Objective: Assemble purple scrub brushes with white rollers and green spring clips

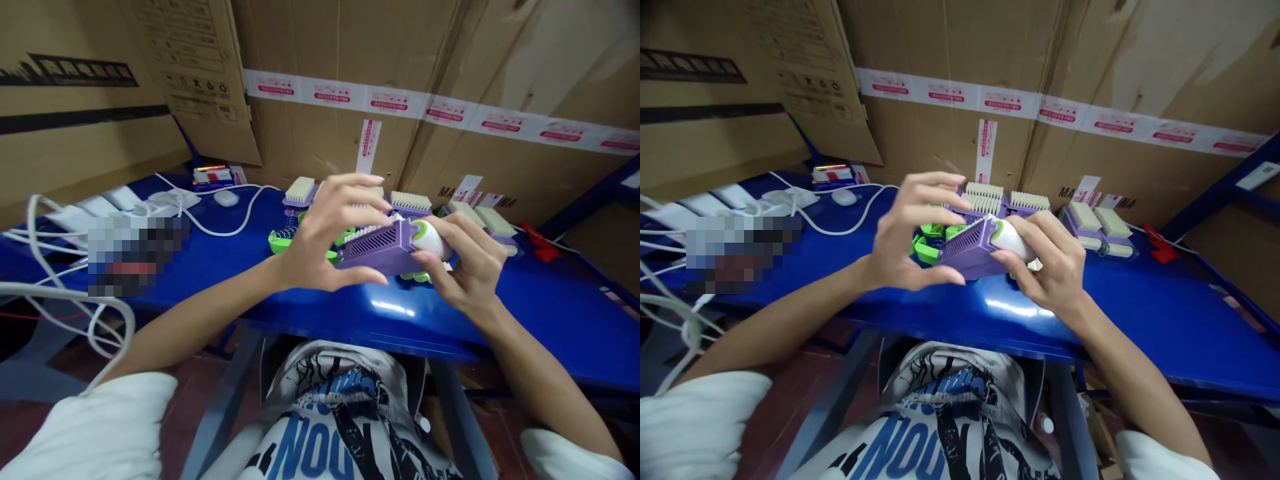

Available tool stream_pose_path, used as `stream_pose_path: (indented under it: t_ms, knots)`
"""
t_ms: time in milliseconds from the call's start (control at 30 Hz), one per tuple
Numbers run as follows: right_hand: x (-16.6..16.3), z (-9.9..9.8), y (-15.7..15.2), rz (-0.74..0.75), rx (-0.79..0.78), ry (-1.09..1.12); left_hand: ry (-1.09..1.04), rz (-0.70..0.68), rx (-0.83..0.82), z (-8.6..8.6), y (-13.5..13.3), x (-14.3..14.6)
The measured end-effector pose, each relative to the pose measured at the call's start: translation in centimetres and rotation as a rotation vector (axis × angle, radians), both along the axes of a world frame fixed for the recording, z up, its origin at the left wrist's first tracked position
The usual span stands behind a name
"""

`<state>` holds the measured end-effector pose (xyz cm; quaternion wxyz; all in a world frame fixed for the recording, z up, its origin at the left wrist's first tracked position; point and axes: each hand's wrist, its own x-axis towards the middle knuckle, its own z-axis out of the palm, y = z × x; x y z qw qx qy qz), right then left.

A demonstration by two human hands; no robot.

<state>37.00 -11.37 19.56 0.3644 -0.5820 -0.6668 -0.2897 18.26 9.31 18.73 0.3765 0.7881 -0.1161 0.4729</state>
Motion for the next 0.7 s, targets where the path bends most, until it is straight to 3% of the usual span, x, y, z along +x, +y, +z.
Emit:
stream_pose_path:
  t_ms: [100,200,400,533,700]
  knots:
    - [-0.5,-0.1,0.0,-0.019,-0.02,-0.028,0.09,-0.091,0.013,0.3,-1.0,0.2]
    - [-0.5,-0.1,0.1,0.009,-0.01,-0.083,0.131,-0.043,0.004,0.3,-1.1,0.2]
    - [-1.1,-0.1,-0.2,0.146,0.083,-0.234,0.174,-0.147,0.212,0.2,-0.8,0.2]
    - [-2.0,-1.0,-0.9,0.01,0.135,-0.278,0.206,-0.212,0.228,1.0,-1.8,-0.4]
    - [-2.6,-1.8,-2.1,-0.104,0.146,-0.261,0.268,-0.085,0.19,2.4,-2.8,-1.6]
